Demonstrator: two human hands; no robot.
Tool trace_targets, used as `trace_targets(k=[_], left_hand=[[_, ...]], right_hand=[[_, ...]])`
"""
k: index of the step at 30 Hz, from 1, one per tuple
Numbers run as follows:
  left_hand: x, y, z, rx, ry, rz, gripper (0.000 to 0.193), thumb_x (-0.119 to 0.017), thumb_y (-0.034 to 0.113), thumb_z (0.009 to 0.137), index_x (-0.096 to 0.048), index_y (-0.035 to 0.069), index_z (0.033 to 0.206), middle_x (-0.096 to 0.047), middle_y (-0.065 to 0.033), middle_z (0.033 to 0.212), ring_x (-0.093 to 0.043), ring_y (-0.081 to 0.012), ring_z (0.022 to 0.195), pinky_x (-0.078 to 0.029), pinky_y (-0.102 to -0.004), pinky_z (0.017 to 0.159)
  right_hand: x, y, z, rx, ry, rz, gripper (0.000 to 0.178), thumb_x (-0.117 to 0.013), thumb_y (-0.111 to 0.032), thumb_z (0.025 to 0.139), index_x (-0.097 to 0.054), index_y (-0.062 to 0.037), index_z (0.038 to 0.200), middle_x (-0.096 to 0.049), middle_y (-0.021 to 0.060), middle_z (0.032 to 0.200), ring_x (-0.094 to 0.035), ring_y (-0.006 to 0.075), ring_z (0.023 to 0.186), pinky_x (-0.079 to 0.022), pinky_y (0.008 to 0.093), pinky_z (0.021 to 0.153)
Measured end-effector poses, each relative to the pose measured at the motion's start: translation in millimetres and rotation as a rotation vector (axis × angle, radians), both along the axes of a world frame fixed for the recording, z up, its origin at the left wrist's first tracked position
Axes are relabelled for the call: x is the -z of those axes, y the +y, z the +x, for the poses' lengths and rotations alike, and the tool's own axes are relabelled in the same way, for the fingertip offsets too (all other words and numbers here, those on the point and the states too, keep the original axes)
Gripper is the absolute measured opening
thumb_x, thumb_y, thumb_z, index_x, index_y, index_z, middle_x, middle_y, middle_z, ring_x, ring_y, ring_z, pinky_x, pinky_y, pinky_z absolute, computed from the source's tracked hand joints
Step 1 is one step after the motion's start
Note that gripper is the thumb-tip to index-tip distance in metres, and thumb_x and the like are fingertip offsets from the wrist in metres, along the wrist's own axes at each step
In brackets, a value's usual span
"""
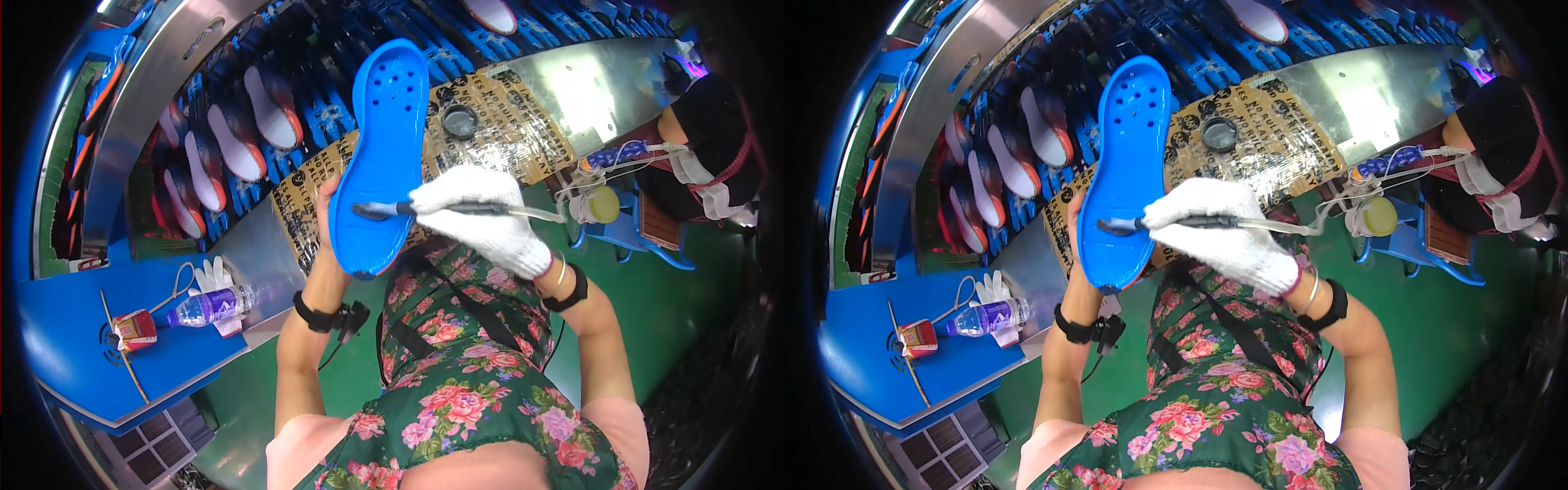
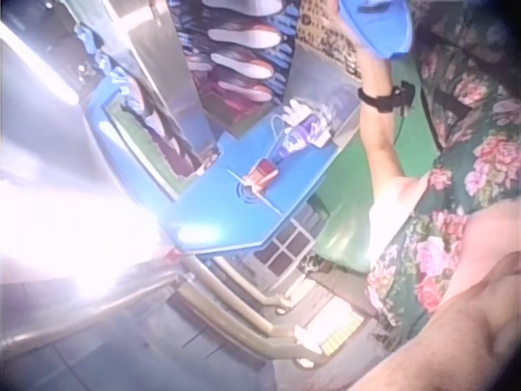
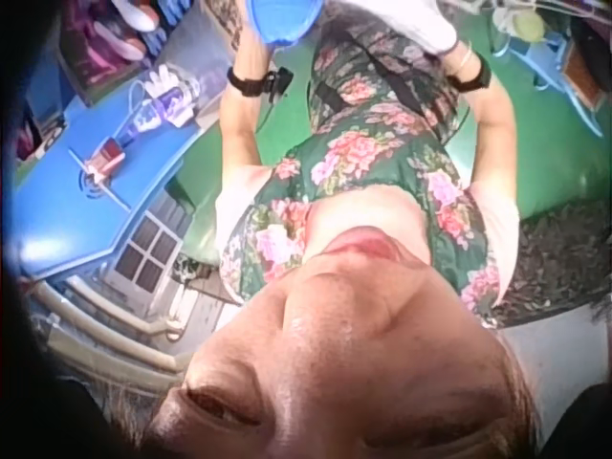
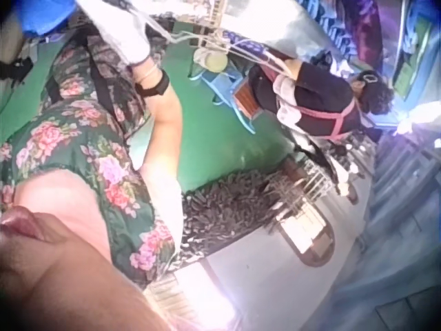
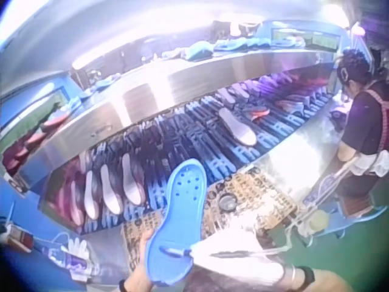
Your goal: Applying adhesive to blue shoe outsoles on a production line.
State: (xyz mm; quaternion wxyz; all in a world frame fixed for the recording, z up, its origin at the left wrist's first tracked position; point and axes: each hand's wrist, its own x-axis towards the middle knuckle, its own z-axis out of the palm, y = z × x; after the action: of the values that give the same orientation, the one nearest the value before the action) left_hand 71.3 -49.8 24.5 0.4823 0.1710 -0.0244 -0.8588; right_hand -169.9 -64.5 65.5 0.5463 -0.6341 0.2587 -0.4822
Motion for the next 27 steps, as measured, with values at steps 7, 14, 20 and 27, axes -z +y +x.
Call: trace_targets(k=[7, 14, 20, 27], left_hand=[[5, 15, -25, 0.149, 0.133, -0.151, 0.096, -0.057, 0.059, 0.087, -0.027, -0.001, 0.156, -0.046, -0.0301, 0.145, -0.059, -0.0517, 0.115, -0.053, -0.0607, 0.093], [21, 9, -5, 0.053, 0.016, -0.124, 0.099, -0.06, 0.061, 0.084, -0.026, 0.001, 0.156, -0.047, -0.0283, 0.145, -0.055, -0.0507, 0.121, -0.053, -0.0616, 0.095], [-10, 30, 15, -0.093, -0.018, -0.254, 0.11, -0.066, 0.065, 0.083, -0.016, 0.004, 0.16, -0.031, -0.0279, 0.156, -0.049, -0.054, 0.128, -0.049, -0.0631, 0.099], [-122, 26, 48, -0.041, 0.126, -0.805, 0.12, -0.085, 0.05, 0.078, -0.008, 0.01, 0.161, -0.014, -0.0279, 0.162, -0.046, -0.0603, 0.127, -0.049, -0.0688, 0.098]], right_hand=[[-11, -80, -23, 0.445, 0.206, -0.686, 0.018, -0.08, -0.007, 0.079, -0.075, -0.0078, 0.096, -0.074, 0.01, 0.095, -0.071, 0.0233, 0.088, -0.056, 0.0344, 0.08], [4, 14, 7, 0.088, 0.195, -0.644, 0.028, -0.079, -0.003, 0.078, -0.076, -0.0087, 0.105, -0.074, 0.0122, 0.099, -0.071, 0.0288, 0.086, -0.056, 0.0383, 0.075], [-13, 25, -14, -0.201, -0.216, 0.391, 0.017, -0.078, 0.003, 0.08, -0.076, 0.002, 0.097, -0.076, 0.0136, 0.098, -0.071, 0.0178, 0.081, -0.056, 0.0279, 0.072], [-1, 8, -29, 0.071, -0.568, 0.581, 0.018, -0.07, 0.008, 0.081, -0.073, 0.0049, 0.099, -0.074, 0.0159, 0.095, -0.064, 0.0151, 0.067, -0.051, 0.0252, 0.062]])
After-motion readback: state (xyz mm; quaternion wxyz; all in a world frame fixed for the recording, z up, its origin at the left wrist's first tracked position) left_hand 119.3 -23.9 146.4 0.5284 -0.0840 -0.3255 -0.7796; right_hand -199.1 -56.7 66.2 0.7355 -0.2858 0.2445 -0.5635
